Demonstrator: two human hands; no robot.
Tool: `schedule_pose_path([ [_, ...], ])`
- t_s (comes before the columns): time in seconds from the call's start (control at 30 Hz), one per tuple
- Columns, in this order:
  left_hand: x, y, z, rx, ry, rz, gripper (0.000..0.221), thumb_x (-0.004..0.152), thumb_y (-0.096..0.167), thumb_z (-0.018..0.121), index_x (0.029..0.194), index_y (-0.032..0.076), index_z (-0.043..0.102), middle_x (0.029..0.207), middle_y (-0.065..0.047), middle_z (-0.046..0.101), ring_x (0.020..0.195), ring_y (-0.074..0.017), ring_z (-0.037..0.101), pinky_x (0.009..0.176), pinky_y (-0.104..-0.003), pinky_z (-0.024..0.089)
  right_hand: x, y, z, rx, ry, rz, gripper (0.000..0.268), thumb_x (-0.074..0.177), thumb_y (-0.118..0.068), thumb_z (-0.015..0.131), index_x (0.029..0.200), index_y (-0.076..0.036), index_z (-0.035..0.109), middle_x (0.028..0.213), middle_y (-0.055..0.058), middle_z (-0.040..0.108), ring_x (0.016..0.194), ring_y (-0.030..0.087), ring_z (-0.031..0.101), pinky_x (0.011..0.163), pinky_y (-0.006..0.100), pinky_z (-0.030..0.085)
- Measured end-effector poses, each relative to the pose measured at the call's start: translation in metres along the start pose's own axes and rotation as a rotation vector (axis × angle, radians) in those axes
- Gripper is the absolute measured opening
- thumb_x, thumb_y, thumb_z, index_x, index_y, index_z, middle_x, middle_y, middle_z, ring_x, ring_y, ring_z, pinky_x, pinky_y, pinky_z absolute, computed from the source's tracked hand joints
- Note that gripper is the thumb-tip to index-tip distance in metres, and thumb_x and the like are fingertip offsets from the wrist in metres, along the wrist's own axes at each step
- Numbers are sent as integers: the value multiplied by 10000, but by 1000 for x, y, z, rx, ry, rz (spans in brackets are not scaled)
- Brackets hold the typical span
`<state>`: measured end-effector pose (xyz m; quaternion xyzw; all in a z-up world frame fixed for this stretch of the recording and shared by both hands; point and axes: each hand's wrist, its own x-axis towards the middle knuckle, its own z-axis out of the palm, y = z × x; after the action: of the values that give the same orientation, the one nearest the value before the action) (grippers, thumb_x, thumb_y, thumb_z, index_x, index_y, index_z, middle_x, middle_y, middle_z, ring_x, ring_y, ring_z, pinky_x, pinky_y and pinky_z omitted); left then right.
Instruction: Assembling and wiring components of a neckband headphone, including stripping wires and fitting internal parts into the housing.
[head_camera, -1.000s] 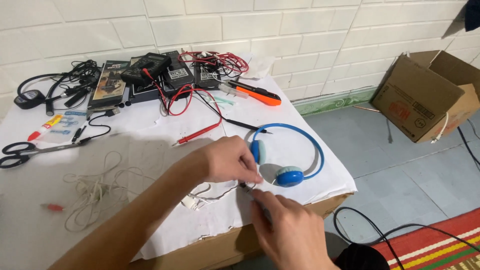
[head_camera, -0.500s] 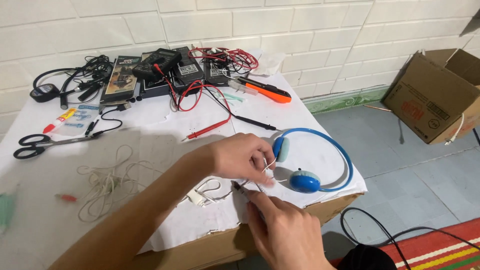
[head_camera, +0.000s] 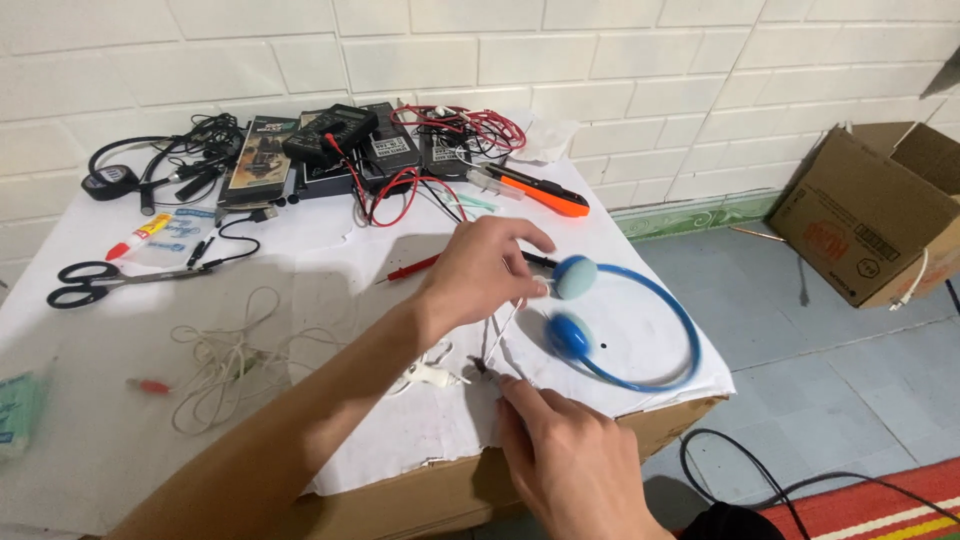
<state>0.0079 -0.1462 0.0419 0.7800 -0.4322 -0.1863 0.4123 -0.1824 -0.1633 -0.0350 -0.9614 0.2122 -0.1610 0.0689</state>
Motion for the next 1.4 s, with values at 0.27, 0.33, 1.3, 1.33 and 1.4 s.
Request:
schedule_pose_path([
  [0.27, -33, -35, -41, 255, -16, 390, 599, 769, 203, 821, 1329, 179, 610, 1071, -54, 744, 974, -198, 714, 856, -343, 543, 14, 7, -19, 86, -44, 71, 285, 923, -411, 598, 1194, -360, 672, 889, 69, 757, 774, 417, 716, 597, 570, 560],
  [0.33, -53, -52, -50, 248, -5, 779, 529, 789, 116, 796, 1277, 56, 599, 1137, -143, 704, 1055, -269, 697, 894, -372, 544, 11, 15, -22, 94, -122, 155, 284, 928, -452, 581, 1198, -407, 658, 901, 36, 757, 784, 420, 709, 613, 551, 544],
  [1.3, -118, -115, -35, 519, 206, 440, 219, 903, 336, 736, 1083, 213, 720, 1016, 49, 757, 953, -199, 680, 896, -359, 430, 33, -12, -5, 298, 301, -338, 137, 913, -240, 712, 1027, -186, 766, 969, -40, 707, 711, 202, 707, 510, 372, 549],
  [1.33, -118, -116, -34, 520, 207, 442, 219, 903, 336, 736, 1083, 213, 720, 1016, 49, 757, 953, -199, 680, 896, -359, 430, 33, -9, -6, 297, 304, -338, 137, 913, -240, 712, 1027, -186, 766, 969, -40, 707, 711, 202, 707, 510, 372, 549],
  [1.4, -117, -118, -35, 459, 224, 459, 242, 883, 354, 769, 1056, 187, 754, 989, 70, 729, 946, -144, 662, 920, -329, 363, 36, -4, -7, 152, 159, -105, 256, 918, -312, 651, 1136, -235, 762, 1055, -51, 725, 740, 258, 747, 570, 470, 608],
])
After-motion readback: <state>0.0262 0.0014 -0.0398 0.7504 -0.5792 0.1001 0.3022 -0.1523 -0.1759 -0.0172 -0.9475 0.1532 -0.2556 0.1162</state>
